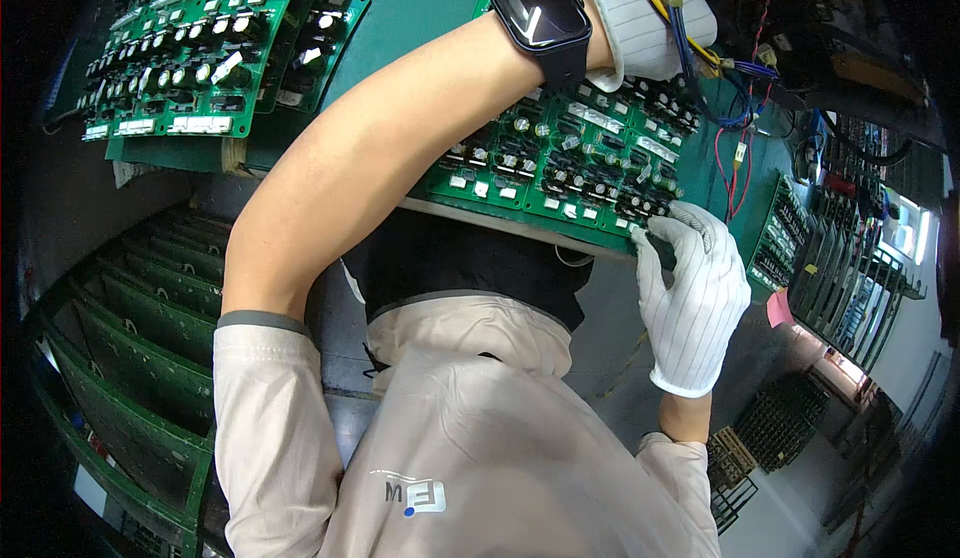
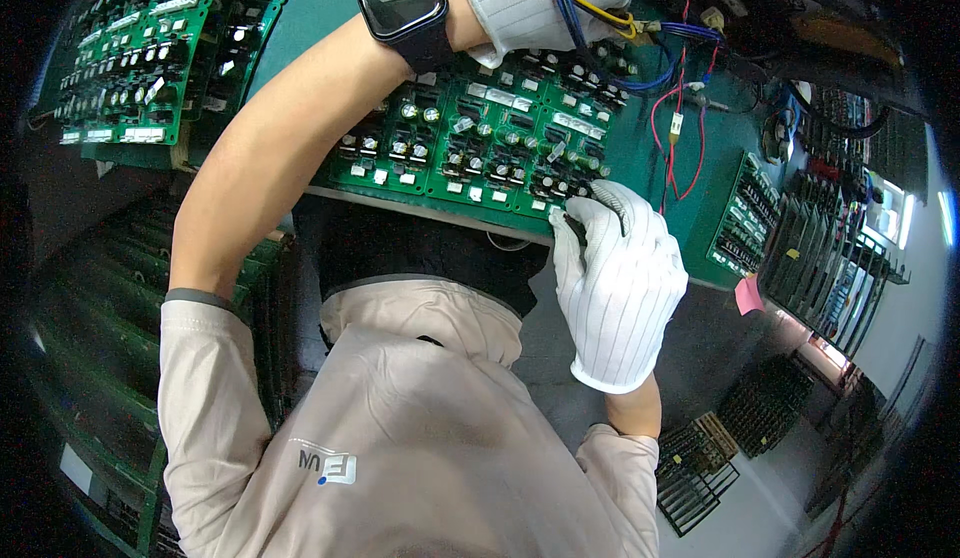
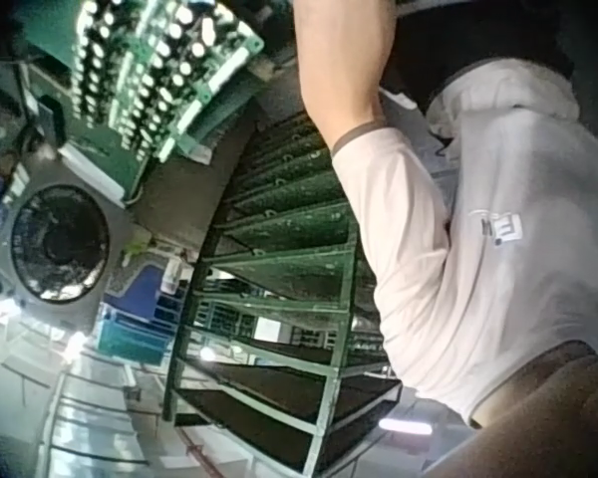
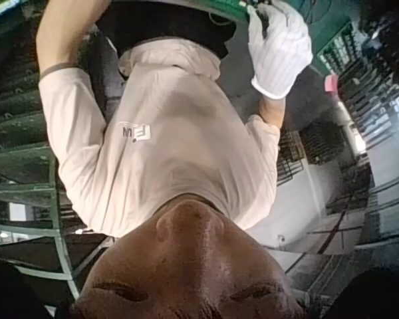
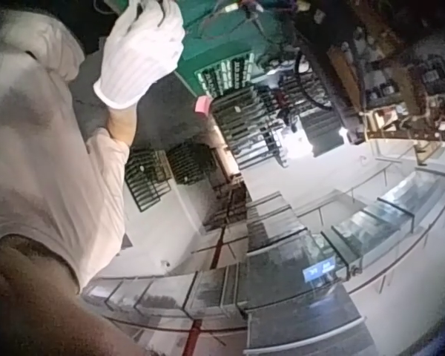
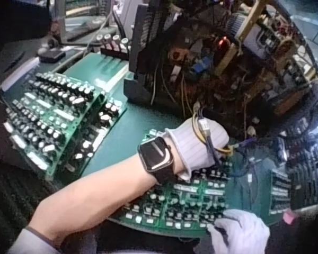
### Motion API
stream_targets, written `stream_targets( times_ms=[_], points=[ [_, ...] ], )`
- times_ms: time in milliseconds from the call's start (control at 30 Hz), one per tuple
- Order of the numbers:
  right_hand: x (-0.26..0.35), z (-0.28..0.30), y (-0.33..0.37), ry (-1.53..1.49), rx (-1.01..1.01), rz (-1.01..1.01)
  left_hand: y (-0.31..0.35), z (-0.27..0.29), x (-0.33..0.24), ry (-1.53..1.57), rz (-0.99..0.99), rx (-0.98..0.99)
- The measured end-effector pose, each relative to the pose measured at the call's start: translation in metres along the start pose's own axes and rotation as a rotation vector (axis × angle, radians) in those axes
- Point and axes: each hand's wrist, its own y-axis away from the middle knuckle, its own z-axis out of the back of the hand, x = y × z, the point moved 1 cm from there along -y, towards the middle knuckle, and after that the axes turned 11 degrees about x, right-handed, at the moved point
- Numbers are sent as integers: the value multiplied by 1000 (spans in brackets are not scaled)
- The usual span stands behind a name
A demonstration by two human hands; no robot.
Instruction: Connecting wires and assembling components into a multi-layered circuit board structure.
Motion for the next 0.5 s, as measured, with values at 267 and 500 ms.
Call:
stream_targets(
  times_ms=[267, 500],
  points=[
    [-9, -6, 3, -65, -23, 76, -2, -7, 3, 57, -29, 5],
    [-12, -15, 5, -118, -66, 64, 2, -8, 4, 15, -40, -52]
  ],
)
